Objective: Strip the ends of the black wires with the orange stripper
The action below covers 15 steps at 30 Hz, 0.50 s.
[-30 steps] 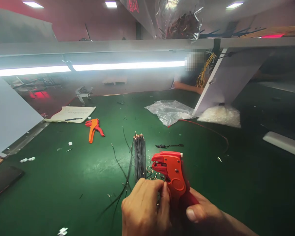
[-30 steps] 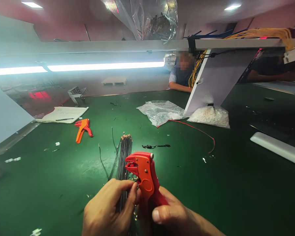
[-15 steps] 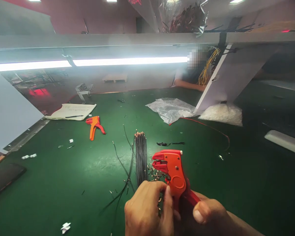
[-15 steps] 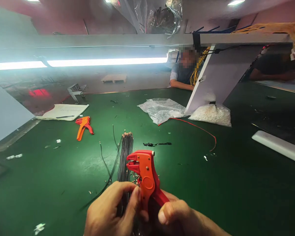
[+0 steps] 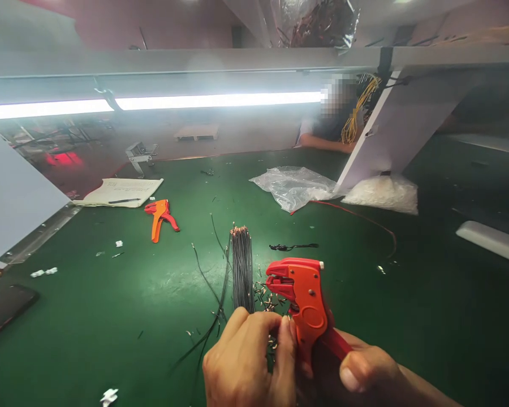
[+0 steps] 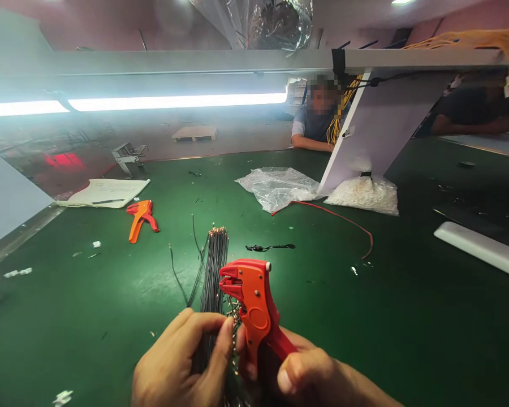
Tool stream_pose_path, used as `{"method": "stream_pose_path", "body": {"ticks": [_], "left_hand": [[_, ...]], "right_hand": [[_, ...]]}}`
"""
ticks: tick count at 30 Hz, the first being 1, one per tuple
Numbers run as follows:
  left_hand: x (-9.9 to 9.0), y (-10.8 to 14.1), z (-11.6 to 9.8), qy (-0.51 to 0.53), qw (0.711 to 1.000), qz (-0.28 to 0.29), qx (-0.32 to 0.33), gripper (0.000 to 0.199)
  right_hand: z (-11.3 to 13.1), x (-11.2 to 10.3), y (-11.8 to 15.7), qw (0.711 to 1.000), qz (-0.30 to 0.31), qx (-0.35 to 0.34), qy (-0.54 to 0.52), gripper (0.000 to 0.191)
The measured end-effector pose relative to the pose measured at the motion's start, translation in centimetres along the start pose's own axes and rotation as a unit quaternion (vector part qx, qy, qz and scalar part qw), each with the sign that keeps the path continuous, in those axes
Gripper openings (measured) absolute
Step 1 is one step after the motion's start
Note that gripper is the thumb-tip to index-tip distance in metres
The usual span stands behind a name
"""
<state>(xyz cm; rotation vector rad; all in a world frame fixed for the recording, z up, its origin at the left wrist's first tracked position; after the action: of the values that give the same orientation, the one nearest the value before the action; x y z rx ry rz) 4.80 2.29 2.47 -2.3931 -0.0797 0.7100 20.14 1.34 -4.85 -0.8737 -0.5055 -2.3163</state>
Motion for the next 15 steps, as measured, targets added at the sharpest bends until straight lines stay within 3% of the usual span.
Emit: {"method": "stream_pose_path", "body": {"ticks": [7,15], "left_hand": [[0.5,0.1,-0.3,-0.001,1.0,0.016,0.006,0.017],[0.6,0.3,-0.1,0.0,1.0,0.03,-0.006,0.02]], "right_hand": [[-0.4,-0.1,0.2,0.999,-0.001,0.003,0.053,0.053],[1.7,1.6,-0.8,0.98,0.063,-0.042,0.183,0.046]]}}
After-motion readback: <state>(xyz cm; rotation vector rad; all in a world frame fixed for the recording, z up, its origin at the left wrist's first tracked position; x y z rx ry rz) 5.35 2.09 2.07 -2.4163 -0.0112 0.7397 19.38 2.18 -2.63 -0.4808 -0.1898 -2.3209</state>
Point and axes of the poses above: each hand's wrist, its own y-axis away from the middle knuckle, its own x-axis out of the palm, z = x × y, the point moved 3 cm from there along -y, towards the middle knuckle, and after that the axes turned 12 degrees about y, right-handed, at the moved point
